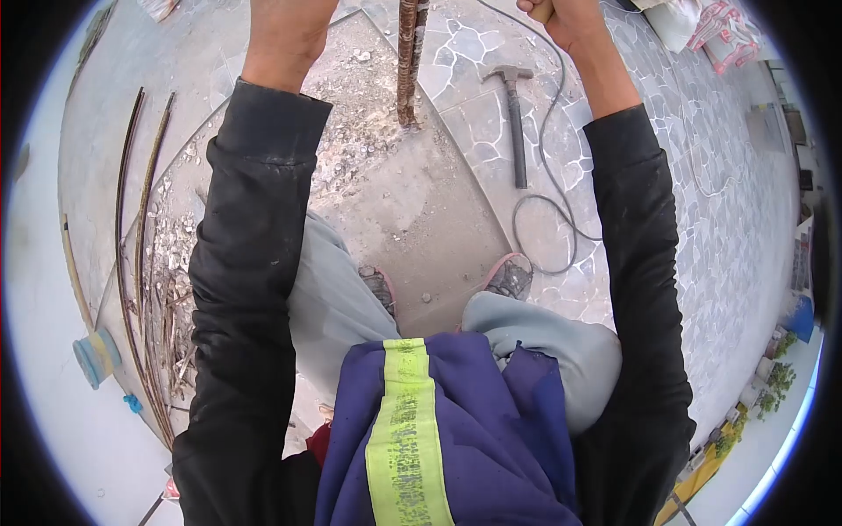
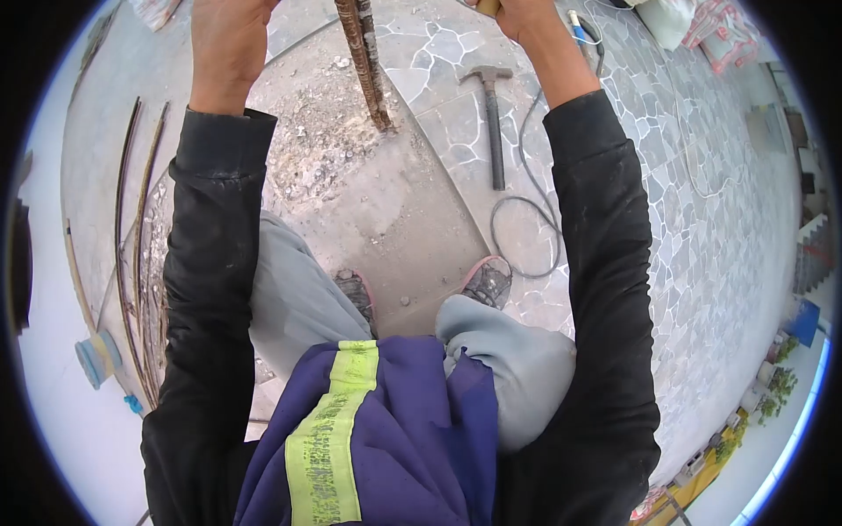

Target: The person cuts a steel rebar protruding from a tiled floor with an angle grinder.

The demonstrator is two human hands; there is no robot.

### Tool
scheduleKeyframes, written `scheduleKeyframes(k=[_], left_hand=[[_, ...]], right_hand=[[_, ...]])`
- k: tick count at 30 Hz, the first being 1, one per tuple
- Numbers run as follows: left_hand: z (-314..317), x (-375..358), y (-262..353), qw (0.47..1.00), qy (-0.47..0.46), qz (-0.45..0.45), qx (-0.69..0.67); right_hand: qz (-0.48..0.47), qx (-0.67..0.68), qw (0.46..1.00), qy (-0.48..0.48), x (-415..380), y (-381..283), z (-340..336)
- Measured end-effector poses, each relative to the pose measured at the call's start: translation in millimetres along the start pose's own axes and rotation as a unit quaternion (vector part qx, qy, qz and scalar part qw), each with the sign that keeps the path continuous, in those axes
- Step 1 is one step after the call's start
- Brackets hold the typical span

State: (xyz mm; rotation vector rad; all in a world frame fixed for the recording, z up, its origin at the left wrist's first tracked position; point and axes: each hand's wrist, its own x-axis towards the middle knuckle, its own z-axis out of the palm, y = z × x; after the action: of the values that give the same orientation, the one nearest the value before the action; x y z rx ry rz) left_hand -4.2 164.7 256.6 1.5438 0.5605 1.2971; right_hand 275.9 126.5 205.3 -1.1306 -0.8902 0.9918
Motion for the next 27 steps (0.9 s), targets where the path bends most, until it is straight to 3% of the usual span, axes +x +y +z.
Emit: scheduleKeyframes(k=[1,3,5,6,8,9,11,13,16,19,22,24,26,27], left_hand=[[-8,0,4,1.0,-0.006,0.001,-0.011],[-37,-3,18,0.996,-0.038,0.011,-0.083],[-96,2,14,0.989,-0.127,0.028,-0.064],[-112,0,18,0.988,-0.15,0.041,0.0],[-113,-14,39,0.972,-0.127,0.06,0.188],[-116,-17,42,0.972,-0.125,0.061,0.189],[-134,-25,50,0.959,-0.124,0.003,0.256],[-167,-39,53,0.956,-0.077,-0.025,0.281],[-223,-78,52,0.953,0.057,-0.085,0.284],[-278,-171,21,0.941,0.223,-0.159,0.201],[-335,-302,-3,0.877,0.255,-0.31,0.265],[-369,-386,-4,0.789,0.265,-0.407,0.376],[-406,-461,-2,0.731,0.331,-0.408,0.437],[-421,-491,2,0.656,0.316,-0.416,0.546]], right_hand=[[-0.001,-0.005,1.0,0.008,-4,5,-19],[0.042,-0.348,0.934,0.062,-22,44,-62],[0.148,-0.306,0.935,0.101,-45,121,-112],[0.232,-0.332,0.901,0.153,-59,154,-129],[0.298,-0.267,0.896,0.194,-95,203,-154],[0.33,-0.258,0.885,0.201,-110,215,-160],[0.38,-0.365,0.84,0.133,-124,226,-172],[0.274,-0.615,0.739,0.03,-129,247,-189],[0.198,-0.715,0.671,0.001,-131,212,-161],[0.114,-0.664,0.738,-0.047,-104,193,-162],[0.062,-0.611,0.782,-0.107,-60,152,-156],[0.073,-0.587,0.797,-0.122,-17,123,-155],[0.084,-0.595,0.786,-0.148,20,82,-135],[0.078,-0.622,0.763,-0.158,40,63,-125]])
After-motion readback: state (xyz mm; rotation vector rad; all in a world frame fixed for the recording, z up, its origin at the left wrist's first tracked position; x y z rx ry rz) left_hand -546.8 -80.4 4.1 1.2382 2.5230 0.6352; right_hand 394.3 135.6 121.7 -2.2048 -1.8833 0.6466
